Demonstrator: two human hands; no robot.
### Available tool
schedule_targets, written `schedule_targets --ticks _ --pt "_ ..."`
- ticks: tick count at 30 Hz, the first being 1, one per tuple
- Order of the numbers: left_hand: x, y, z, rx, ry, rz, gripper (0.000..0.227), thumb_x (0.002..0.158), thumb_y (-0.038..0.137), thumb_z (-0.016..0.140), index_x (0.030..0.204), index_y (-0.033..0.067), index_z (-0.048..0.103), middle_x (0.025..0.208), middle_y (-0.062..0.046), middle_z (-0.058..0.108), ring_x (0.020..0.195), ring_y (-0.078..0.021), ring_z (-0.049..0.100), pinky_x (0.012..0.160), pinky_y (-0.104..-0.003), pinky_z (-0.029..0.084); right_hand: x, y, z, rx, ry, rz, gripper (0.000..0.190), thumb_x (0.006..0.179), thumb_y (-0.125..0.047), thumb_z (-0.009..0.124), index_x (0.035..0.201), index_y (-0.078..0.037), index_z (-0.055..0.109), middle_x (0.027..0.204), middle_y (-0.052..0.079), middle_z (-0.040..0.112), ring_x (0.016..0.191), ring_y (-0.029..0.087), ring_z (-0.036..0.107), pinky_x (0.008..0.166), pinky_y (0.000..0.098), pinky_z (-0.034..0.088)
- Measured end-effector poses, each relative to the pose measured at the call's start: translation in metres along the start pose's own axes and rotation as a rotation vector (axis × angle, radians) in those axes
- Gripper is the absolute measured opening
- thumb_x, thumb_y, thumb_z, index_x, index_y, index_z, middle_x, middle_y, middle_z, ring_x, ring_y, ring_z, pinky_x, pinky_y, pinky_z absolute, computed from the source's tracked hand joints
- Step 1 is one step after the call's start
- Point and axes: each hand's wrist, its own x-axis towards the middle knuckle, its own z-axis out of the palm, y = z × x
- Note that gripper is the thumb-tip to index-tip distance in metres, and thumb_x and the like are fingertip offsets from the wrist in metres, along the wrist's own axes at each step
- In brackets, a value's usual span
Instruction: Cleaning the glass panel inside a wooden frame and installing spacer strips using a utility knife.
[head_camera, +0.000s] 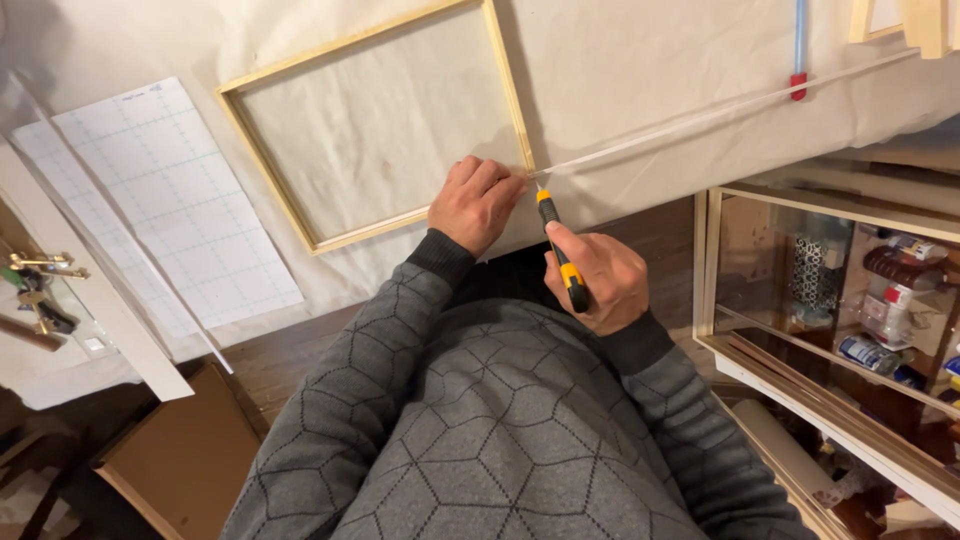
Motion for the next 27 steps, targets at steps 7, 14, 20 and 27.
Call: schedule_targets --ticks 7,14,20,27 --pt "0.001 0.001 0.001 -0.005 -0.013 -0.006 0.02 0.086 0.009 0.082 0.104 0.0108 0.074 0.095 -0.001 0.062 0.089 -0.024 0.058 0.079 -0.037 0.05 -0.006 0.002 0.002 0.01 0.008 0.027 0.046 0.086 -0.004 0.078 0.129 -0.006 0.064 0.091 0.01 0.067 0.078 0.031 0.066 0.07 0.0419 0.054" --pt "0.004 0.003 0.0 0.001 -0.028 -0.019 0.023 0.084 0.009 0.084 0.105 0.0108 0.074 0.094 -0.001 0.063 0.087 -0.0241 0.058 0.078 -0.037 0.051 -0.009 0.006 0.005 0.024 0.01 0.013 0.05 0.083 -0.003 0.079 0.131 -0.006 0.064 0.091 0.01 0.067 0.077 0.03 0.066 0.069 0.0409 0.055" --pt "0.004 0.003 0.001 0.022 -0.028 -0.024 0.024 0.085 0.009 0.085 0.106 0.011 0.074 0.094 0.0 0.063 0.087 -0.0231 0.058 0.078 -0.036 0.051 -0.013 0.013 0.008 0.049 0.016 0.01 0.052 0.083 -0.002 0.08 0.132 -0.005 0.063 0.091 0.01 0.068 0.076 0.029 0.067 0.068 0.0397 0.055" --pt "0.005 0.003 0.0 0.009 -0.015 -0.017 0.023 0.083 0.009 0.085 0.104 0.01 0.075 0.094 -0.001 0.063 0.087 -0.0234 0.058 0.077 -0.037 0.051 -0.009 0.012 0.003 0.083 -0.012 0.009 0.051 0.086 -0.001 0.078 0.133 -0.005 0.061 0.094 0.011 0.068 0.078 0.03 0.067 0.07 0.0401 0.055"
